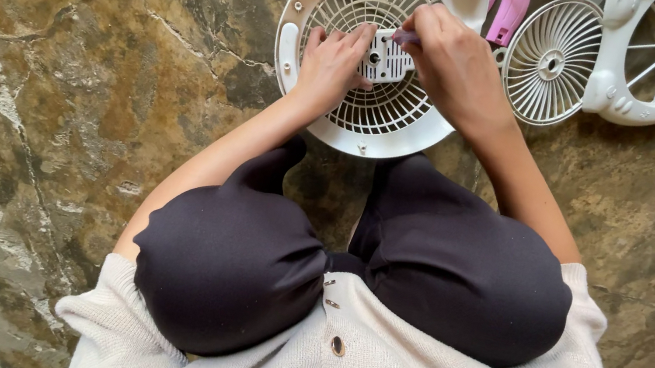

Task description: The person reassembles a small white electric fan by attaching the fan blade to the motor, securing the front grille, and fastening the rear grille with screws. The person uses a screwdriver to tighten the screws and ensures all components are properly aligned.

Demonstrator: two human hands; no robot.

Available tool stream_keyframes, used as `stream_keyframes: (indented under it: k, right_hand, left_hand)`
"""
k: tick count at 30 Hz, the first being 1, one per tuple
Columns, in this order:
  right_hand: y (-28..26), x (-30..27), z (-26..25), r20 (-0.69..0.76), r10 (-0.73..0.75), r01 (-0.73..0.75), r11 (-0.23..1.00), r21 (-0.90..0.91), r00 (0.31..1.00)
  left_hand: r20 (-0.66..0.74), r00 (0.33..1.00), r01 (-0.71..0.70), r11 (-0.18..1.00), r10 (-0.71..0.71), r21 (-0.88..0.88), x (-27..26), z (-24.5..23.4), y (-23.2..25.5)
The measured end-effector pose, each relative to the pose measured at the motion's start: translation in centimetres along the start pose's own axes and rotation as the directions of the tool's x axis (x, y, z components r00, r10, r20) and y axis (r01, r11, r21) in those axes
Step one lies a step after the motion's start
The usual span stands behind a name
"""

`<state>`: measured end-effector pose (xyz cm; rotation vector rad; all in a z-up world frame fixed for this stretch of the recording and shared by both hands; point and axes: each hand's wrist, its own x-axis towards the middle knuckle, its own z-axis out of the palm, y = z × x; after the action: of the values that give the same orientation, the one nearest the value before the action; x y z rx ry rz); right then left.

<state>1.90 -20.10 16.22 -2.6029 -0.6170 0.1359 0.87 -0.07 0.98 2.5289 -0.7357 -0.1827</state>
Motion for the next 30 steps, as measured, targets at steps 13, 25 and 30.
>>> stream_keyframes:
  k: [13, 25, 30]
  right_hand:
    - [-1.6, 0.4, 5.2, -0.217, 0.218, -0.242, 0.966, -0.088, 0.951]
    - [-1.0, -0.8, 1.1, -0.004, 0.002, -0.002, 0.986, 0.169, 1.0]
    - [-0.8, -1.4, 3.8, -0.214, 0.072, -0.047, 0.992, 0.12, 0.974]
  left_hand:
    - [-0.012, 1.0, 0.012, 0.998, -0.013, -0.054, 0.1, 1.2, -0.4]
    - [-0.001, 1.0, -0.001, 0.999, 0.001, -0.046, 0.3, 1.3, -0.9]
    - [-0.04, 0.999, -0.029, 0.998, 0.027, -0.061, 0.0, 1.3, -1.0]
